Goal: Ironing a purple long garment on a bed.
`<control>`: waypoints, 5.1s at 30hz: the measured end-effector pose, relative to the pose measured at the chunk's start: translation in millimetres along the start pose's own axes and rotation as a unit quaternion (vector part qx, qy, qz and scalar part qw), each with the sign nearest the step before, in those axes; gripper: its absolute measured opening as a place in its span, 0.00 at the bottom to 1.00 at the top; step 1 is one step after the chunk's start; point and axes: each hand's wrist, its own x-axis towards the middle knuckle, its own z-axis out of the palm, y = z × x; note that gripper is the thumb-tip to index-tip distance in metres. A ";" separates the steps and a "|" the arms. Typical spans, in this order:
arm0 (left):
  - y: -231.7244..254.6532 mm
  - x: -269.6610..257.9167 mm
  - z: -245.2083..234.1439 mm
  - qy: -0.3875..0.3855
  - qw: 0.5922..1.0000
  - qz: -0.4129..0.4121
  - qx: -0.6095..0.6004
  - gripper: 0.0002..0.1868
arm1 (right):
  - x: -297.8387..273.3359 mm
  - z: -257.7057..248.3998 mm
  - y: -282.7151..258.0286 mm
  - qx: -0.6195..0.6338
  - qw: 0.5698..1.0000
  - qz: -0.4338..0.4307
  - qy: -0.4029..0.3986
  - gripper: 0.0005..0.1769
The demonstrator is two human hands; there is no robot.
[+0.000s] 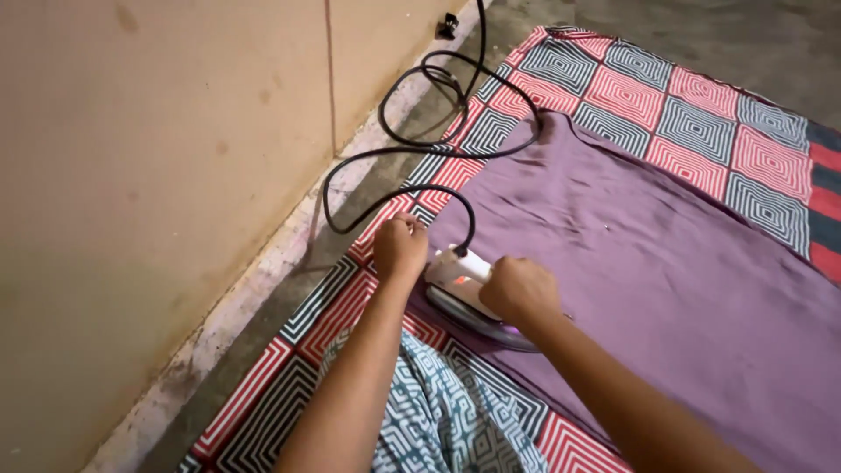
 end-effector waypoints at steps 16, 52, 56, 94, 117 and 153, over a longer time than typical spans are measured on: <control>30.4 -45.3 -10.0 -0.050 0.986 0.113 0.110 0.34 | -115.8 7.1 141.1 -0.051 0.992 0.106 -0.041 0.17; 37.4 32.2 23.0 0.082 0.994 0.075 -0.011 0.18 | 131.6 -27.4 22.4 -0.116 0.988 -0.073 0.067 0.15; 36.7 34.7 31.2 0.067 0.996 0.050 -0.030 0.17 | 159.7 -38.3 30.3 -0.116 0.990 -0.043 0.071 0.17; 38.5 20.5 32.4 0.071 0.995 0.066 0.016 0.15 | 139.6 -29.8 30.8 -0.095 0.993 -0.022 0.066 0.18; 40.4 51.9 132.9 -0.183 0.901 0.278 0.279 0.11 | 66.9 -36.9 161.3 -0.042 0.986 0.160 0.033 0.19; 68.0 174.1 224.5 -0.290 0.847 0.209 0.393 0.16 | 255.9 -63.2 131.1 0.051 0.966 0.228 0.115 0.21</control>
